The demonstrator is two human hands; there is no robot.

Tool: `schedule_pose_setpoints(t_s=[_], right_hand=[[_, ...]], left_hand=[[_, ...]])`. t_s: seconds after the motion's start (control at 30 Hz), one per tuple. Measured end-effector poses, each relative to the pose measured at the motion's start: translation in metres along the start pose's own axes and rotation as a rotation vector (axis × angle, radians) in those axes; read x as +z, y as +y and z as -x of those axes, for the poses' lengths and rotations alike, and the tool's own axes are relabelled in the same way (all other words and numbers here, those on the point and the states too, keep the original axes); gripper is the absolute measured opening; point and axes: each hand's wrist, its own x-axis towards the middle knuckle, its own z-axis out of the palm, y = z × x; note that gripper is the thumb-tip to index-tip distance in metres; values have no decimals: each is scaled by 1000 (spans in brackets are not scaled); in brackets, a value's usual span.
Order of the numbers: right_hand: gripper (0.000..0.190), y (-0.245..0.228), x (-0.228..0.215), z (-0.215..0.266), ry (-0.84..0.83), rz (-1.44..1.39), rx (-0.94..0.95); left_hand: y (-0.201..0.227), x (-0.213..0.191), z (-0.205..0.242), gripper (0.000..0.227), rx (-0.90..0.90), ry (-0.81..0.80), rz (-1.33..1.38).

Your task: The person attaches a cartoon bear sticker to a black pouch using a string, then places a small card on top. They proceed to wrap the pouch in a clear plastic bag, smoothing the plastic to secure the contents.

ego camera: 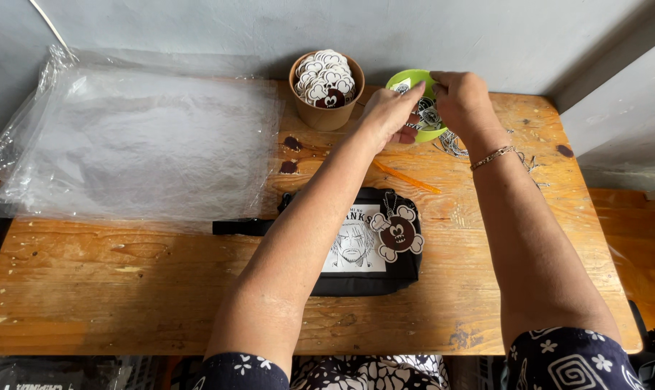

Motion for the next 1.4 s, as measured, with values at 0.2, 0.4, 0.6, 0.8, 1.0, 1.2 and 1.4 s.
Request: schedule_pose_setpoints(t_s=[0.2,0.4,0.6,0.8,1.0,1.2,1.4], right_hand=[[56,-27,-12,11,-110,-275,265],[18,10,10,1,34,38,-42],[66,-30,0,26,72,-125,-139],[68,-71,-32,69,-58,-423,-149],[50,-114,-62,126,-199,-1027,45],[24,-114,-53,158,-359,-984,-85],[20,-114,-15,191,-337,-938,-159]], left_hand=[[-12,5,-21,39,25,0,-49],[-18,9,-33,37,17,41,36],[-12,3,-31,36,108,114,89],[-29,-18,-20,22,338,67,-19],[-18,-48,52,16,405,-63,-233],[-37,-77,114,18,266,-196,-263],[-55,-86,157,14,276,-171,-147]])
